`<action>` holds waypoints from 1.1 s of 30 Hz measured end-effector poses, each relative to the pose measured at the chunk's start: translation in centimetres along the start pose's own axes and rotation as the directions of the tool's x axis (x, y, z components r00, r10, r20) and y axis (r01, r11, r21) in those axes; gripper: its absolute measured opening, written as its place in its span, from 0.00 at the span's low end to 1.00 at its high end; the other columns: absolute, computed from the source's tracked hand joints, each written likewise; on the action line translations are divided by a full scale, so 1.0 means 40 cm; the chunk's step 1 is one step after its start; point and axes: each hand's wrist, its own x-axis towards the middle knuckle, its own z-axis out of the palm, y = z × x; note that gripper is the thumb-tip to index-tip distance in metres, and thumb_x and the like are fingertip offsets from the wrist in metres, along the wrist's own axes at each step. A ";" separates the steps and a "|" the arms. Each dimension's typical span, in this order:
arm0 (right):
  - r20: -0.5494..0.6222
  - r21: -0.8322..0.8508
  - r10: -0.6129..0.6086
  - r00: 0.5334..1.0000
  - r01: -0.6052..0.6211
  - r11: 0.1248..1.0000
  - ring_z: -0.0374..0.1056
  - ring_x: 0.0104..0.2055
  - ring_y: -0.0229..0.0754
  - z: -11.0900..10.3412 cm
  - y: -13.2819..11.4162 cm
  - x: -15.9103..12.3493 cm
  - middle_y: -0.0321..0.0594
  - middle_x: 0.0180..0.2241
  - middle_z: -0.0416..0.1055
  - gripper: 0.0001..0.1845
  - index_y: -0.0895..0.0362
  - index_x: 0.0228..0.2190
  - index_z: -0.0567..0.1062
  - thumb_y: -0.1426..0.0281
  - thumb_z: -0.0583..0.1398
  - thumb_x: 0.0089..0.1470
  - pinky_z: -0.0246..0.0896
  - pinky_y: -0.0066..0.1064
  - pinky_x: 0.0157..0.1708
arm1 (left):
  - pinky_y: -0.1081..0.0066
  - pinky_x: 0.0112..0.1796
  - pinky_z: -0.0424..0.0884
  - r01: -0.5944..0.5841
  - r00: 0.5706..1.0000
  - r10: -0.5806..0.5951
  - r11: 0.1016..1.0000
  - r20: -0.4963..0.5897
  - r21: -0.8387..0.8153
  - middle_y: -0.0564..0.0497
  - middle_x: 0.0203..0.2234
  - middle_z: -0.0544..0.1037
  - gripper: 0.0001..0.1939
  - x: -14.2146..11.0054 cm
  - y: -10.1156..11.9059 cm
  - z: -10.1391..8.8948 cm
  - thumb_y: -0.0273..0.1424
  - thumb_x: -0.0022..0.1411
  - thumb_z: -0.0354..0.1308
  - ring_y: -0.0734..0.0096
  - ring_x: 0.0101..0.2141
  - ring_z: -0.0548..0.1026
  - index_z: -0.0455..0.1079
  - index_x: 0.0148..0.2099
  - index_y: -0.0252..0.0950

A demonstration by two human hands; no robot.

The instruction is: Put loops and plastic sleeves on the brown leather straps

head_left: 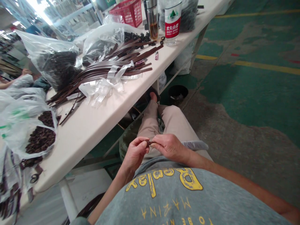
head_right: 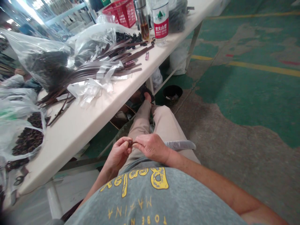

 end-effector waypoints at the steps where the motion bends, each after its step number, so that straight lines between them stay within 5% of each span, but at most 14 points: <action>1: 0.006 0.049 0.020 1.000 -0.020 0.999 0.65 0.28 0.35 0.002 0.000 -0.001 0.35 0.26 0.72 0.16 0.56 0.29 0.72 0.65 0.52 0.65 0.55 0.27 0.29 | 0.80 0.25 0.67 -0.023 1.000 0.023 0.999 0.011 0.027 0.55 0.21 0.74 0.12 -0.004 0.001 0.002 0.29 0.43 0.73 0.82 0.21 0.68 0.78 0.34 0.34; 9: 0.101 0.159 0.087 0.991 -0.103 0.982 0.66 0.28 0.34 -0.006 -0.013 0.010 0.33 0.26 0.71 0.14 0.57 0.29 0.73 0.66 0.53 0.65 0.55 0.26 0.30 | 0.74 0.29 0.68 -0.150 0.988 0.143 0.978 0.058 0.142 0.52 0.23 0.76 0.07 -0.007 -0.001 0.004 0.28 0.47 0.70 0.78 0.22 0.69 0.80 0.32 0.35; 19: 0.154 -0.252 0.068 0.986 -0.027 0.967 0.69 0.29 0.39 -0.007 0.007 -0.007 0.38 0.26 0.75 0.15 0.58 0.31 0.72 0.60 0.56 0.63 0.49 0.30 0.27 | 0.77 0.27 0.65 -0.186 0.979 0.198 0.966 -0.051 0.178 0.54 0.20 0.72 0.06 -0.007 0.019 -0.020 0.29 0.47 0.69 0.80 0.21 0.68 0.80 0.31 0.35; 23: 0.167 -0.281 0.063 0.984 -0.014 0.960 0.67 0.26 0.37 0.002 0.004 -0.006 0.37 0.24 0.74 0.16 0.57 0.29 0.71 0.60 0.55 0.64 0.45 0.30 0.26 | 0.77 0.26 0.65 -0.200 0.975 0.213 0.963 -0.056 0.179 0.54 0.22 0.73 0.07 -0.001 0.013 -0.035 0.30 0.47 0.70 0.80 0.21 0.67 0.80 0.32 0.36; 33: 0.201 -0.201 0.045 0.979 -0.004 0.980 0.67 0.27 0.36 0.003 0.001 0.005 0.37 0.26 0.74 0.19 0.57 0.29 0.71 0.61 0.50 0.67 0.46 0.30 0.27 | 0.75 0.30 0.67 -0.193 0.980 0.168 0.935 0.108 0.297 0.53 0.26 0.77 0.06 -0.002 -0.015 -0.030 0.27 0.51 0.69 0.77 0.25 0.70 0.80 0.35 0.37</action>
